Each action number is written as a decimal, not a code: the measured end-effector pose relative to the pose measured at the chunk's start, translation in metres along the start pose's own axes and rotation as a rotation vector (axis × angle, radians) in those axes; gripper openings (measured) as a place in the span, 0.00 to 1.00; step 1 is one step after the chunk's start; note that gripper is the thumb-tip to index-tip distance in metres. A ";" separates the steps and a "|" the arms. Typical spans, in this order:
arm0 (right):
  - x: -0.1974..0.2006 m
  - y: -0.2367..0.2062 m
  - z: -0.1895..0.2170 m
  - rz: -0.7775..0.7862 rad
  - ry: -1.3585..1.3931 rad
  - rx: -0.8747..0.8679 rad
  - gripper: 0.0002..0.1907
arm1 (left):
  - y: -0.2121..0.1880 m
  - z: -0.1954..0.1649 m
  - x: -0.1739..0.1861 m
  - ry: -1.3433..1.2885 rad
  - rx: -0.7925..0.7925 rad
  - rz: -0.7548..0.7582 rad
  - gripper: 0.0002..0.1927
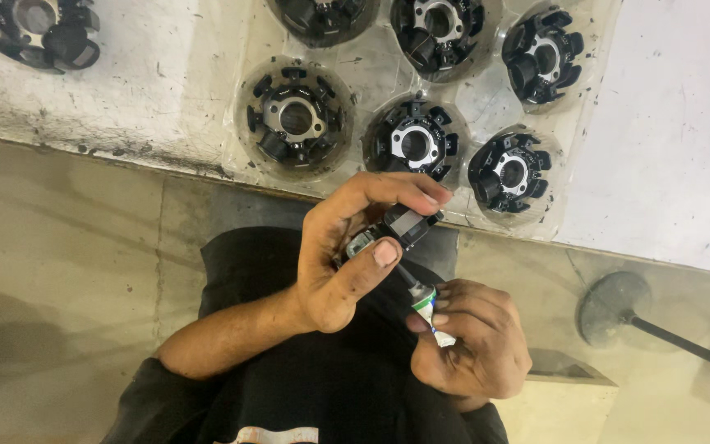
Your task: The person picks up a rotor hub assembly, squeezes adhesive from a small tube onto its inner surface, rotates the hub to reach different spots, and places the treated hub into a plastic tray with others. They first wipe the adhesive tube with a blue cloth before starting.
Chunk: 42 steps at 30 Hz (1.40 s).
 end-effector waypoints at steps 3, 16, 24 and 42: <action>0.001 0.000 0.000 -0.006 0.012 -0.005 0.14 | -0.002 0.000 0.000 -0.029 0.004 -0.009 0.18; 0.008 -0.015 -0.009 -0.197 0.152 -0.080 0.15 | -0.016 0.030 -0.005 -0.683 0.275 -0.345 0.27; 0.012 -0.015 -0.013 -0.195 0.124 -0.031 0.15 | -0.020 0.039 -0.013 -0.764 0.401 -0.430 0.28; 0.013 -0.017 -0.012 -0.197 0.106 -0.055 0.15 | -0.021 0.043 -0.010 -0.752 0.488 -0.496 0.29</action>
Point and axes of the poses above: each hand's wrist, its own y-axis towards the middle knuckle, its own x-axis out of the back of the hand, z = x × y, the point moved 7 cm from there along y, towards the middle knuckle, and after that the axes turned 13 degrees about -z, right-handed, at the moved point
